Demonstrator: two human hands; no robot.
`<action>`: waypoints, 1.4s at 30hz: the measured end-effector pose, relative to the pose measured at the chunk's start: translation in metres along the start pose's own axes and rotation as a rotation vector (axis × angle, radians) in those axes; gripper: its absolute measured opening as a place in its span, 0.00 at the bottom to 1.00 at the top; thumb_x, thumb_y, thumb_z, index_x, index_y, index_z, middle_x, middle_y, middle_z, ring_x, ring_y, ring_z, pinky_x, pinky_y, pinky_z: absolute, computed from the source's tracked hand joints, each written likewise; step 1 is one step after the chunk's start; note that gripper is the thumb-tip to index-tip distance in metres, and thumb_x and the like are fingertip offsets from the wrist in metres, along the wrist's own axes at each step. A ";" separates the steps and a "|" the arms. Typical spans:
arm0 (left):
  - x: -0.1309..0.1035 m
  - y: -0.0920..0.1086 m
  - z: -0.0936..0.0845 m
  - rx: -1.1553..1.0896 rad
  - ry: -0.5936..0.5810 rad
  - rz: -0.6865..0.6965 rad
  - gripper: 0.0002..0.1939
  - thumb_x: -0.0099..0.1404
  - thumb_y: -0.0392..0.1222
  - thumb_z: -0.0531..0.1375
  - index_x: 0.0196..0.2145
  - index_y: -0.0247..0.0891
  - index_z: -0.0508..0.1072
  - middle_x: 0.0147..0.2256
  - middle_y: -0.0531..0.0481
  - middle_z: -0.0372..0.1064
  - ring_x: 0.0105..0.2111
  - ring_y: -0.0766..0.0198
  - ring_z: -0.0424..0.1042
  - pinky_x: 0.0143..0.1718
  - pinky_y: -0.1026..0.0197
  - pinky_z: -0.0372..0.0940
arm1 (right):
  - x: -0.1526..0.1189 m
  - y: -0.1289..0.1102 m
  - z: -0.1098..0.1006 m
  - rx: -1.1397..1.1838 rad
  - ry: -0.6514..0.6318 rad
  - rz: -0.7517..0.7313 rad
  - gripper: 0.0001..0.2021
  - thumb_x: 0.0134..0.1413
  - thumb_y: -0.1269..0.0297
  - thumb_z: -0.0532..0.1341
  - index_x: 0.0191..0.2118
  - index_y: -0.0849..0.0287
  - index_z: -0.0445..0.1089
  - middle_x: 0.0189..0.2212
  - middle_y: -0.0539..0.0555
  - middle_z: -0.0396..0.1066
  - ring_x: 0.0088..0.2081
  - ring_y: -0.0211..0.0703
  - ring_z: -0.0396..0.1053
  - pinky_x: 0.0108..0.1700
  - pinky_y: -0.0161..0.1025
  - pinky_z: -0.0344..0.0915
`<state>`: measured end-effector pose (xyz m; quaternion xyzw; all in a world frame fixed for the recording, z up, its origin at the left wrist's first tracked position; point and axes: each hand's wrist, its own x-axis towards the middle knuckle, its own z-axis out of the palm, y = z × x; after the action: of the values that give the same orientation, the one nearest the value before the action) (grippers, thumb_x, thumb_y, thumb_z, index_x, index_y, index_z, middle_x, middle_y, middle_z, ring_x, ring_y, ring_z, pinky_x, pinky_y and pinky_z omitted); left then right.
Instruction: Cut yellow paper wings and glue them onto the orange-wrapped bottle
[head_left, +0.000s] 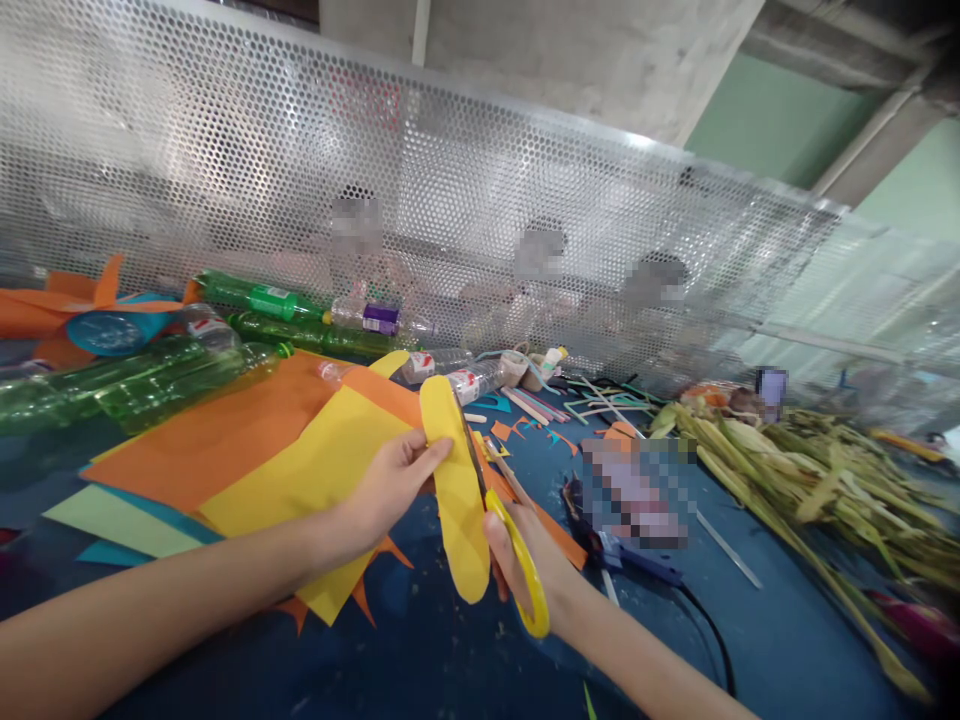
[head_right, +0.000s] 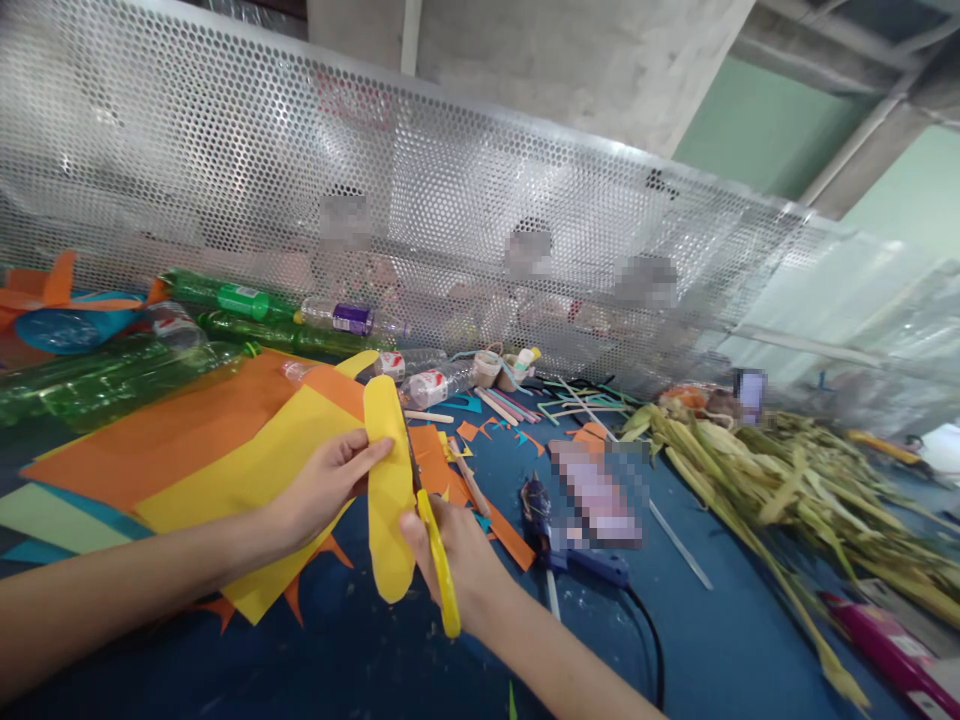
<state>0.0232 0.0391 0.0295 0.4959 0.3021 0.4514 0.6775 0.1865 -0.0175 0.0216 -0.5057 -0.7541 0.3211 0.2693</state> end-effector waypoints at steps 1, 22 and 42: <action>0.000 0.000 0.000 -0.003 -0.003 0.004 0.12 0.59 0.46 0.59 0.33 0.34 0.73 0.30 0.47 0.75 0.29 0.61 0.73 0.36 0.58 0.66 | 0.000 0.000 0.000 -0.003 0.004 0.001 0.31 0.56 0.39 0.37 0.26 0.60 0.62 0.14 0.48 0.57 0.17 0.35 0.56 0.18 0.32 0.52; 0.001 0.000 0.000 -0.031 -0.005 -0.003 0.11 0.60 0.45 0.59 0.32 0.34 0.73 0.30 0.48 0.75 0.29 0.61 0.73 0.36 0.59 0.65 | 0.000 0.002 0.004 0.067 0.009 0.051 0.29 0.55 0.38 0.42 0.24 0.59 0.60 0.12 0.47 0.55 0.16 0.35 0.58 0.17 0.32 0.53; 0.004 -0.006 -0.003 -0.009 -0.016 0.013 0.12 0.59 0.46 0.59 0.34 0.33 0.73 0.32 0.47 0.75 0.31 0.59 0.73 0.39 0.56 0.66 | 0.001 0.008 0.015 0.156 0.070 0.262 0.28 0.53 0.38 0.43 0.20 0.57 0.58 0.11 0.46 0.55 0.10 0.35 0.59 0.10 0.31 0.56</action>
<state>0.0239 0.0433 0.0230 0.4985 0.2914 0.4531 0.6792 0.1795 -0.0180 0.0060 -0.5880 -0.6447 0.3934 0.2896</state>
